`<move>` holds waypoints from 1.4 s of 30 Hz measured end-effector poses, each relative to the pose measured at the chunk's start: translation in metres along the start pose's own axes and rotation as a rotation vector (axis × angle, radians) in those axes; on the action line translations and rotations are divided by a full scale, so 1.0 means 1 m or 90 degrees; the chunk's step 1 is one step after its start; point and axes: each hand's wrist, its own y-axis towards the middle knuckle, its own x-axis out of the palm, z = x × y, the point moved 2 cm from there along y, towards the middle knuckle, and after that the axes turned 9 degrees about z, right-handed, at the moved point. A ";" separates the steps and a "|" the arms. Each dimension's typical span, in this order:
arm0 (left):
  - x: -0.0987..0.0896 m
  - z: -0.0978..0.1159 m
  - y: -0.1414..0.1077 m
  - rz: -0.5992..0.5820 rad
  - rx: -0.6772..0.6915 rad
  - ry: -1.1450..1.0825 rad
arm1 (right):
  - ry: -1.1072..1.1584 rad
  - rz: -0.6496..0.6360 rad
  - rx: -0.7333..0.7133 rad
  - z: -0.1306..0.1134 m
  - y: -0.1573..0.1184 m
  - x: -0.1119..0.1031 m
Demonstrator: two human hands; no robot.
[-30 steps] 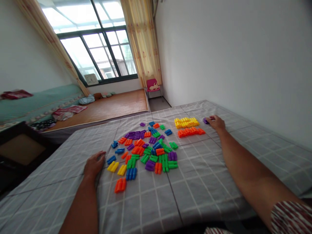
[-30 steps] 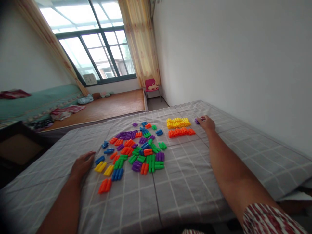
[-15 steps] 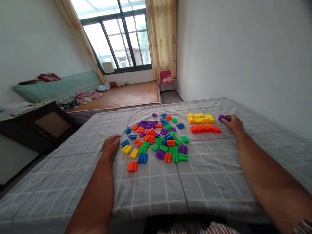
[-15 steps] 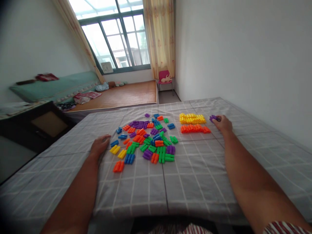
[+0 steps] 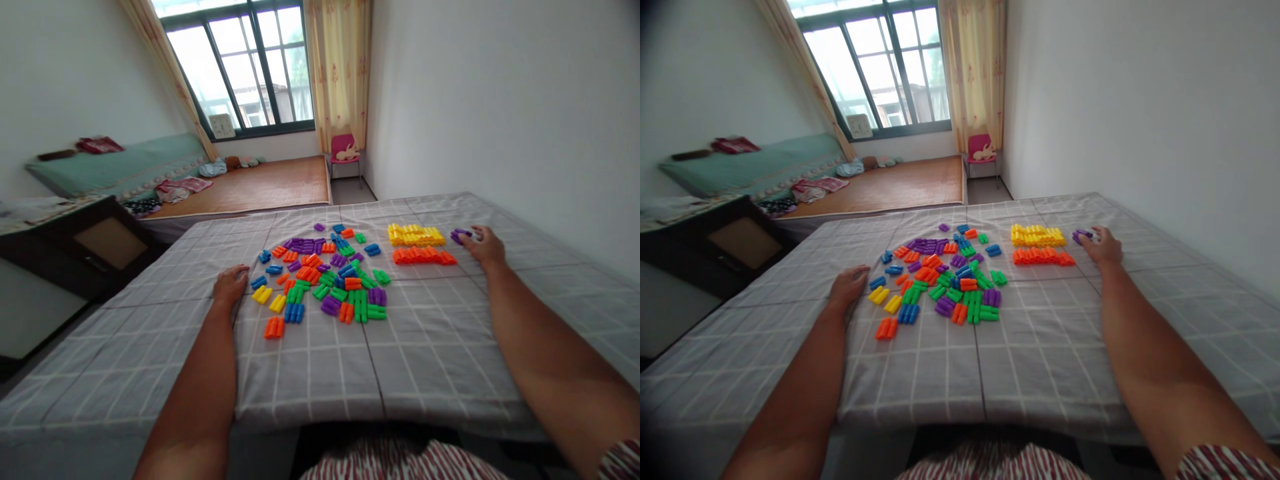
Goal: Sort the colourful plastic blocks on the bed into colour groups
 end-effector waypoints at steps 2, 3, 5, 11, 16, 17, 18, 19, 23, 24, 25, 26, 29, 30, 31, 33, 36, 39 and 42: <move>-0.002 0.003 -0.001 0.000 -0.008 0.003 | 0.010 0.045 0.001 -0.008 0.000 -0.007; -0.003 0.006 -0.001 0.006 -0.010 0.005 | 0.019 0.063 -0.016 -0.015 0.001 -0.010; -0.009 0.015 0.000 0.029 -0.002 0.010 | 0.034 0.076 -0.079 -0.032 0.001 -0.015; -0.033 0.071 0.012 -0.026 0.119 0.025 | 0.127 0.018 -0.216 -0.124 -0.017 -0.029; -0.014 0.113 0.011 -0.107 0.231 0.035 | 0.295 -0.306 -0.434 -0.223 -0.078 -0.032; -0.006 0.116 0.009 -0.111 0.226 0.038 | 0.314 -0.361 -0.498 -0.239 -0.093 -0.032; 0.002 0.117 0.007 -0.111 0.213 0.041 | 0.327 -0.410 -0.556 -0.253 -0.107 -0.032; 0.010 0.116 0.004 -0.107 0.199 0.043 | 0.336 -0.454 -0.609 -0.264 -0.120 -0.031; 0.028 0.107 -0.003 -0.077 0.187 -0.001 | 0.360 -0.584 -0.724 -0.286 -0.148 -0.019; 0.028 0.105 -0.004 -0.076 0.189 -0.015 | 0.364 -0.592 -0.718 -0.288 -0.150 -0.014; 0.027 0.103 -0.004 -0.079 0.187 -0.027 | 0.365 -0.585 -0.691 -0.289 -0.150 -0.007; 0.025 0.102 -0.004 -0.083 0.182 -0.035 | 0.361 -0.569 -0.649 -0.291 -0.148 0.000; 0.020 0.100 -0.003 -0.092 0.153 -0.052 | 0.353 -0.525 -0.499 -0.296 -0.143 0.021; 0.019 0.099 -0.002 -0.095 0.144 -0.056 | 0.362 -0.530 -0.460 -0.297 -0.141 0.026; 0.018 0.099 -0.002 -0.098 0.138 -0.061 | 0.378 -0.544 -0.432 -0.299 -0.139 0.029; 0.017 0.098 -0.002 -0.100 0.130 -0.069 | 0.411 -0.562 -0.408 -0.299 -0.132 0.030; 0.018 0.097 -0.002 -0.104 0.124 -0.077 | 0.372 -0.521 -0.439 -0.288 -0.116 0.023; 0.018 0.096 -0.001 -0.105 0.118 -0.077 | 0.258 -0.525 -0.479 -0.271 -0.106 0.018; 0.019 0.095 -0.001 -0.099 0.113 -0.078 | 0.203 -0.527 -0.507 -0.260 -0.111 0.018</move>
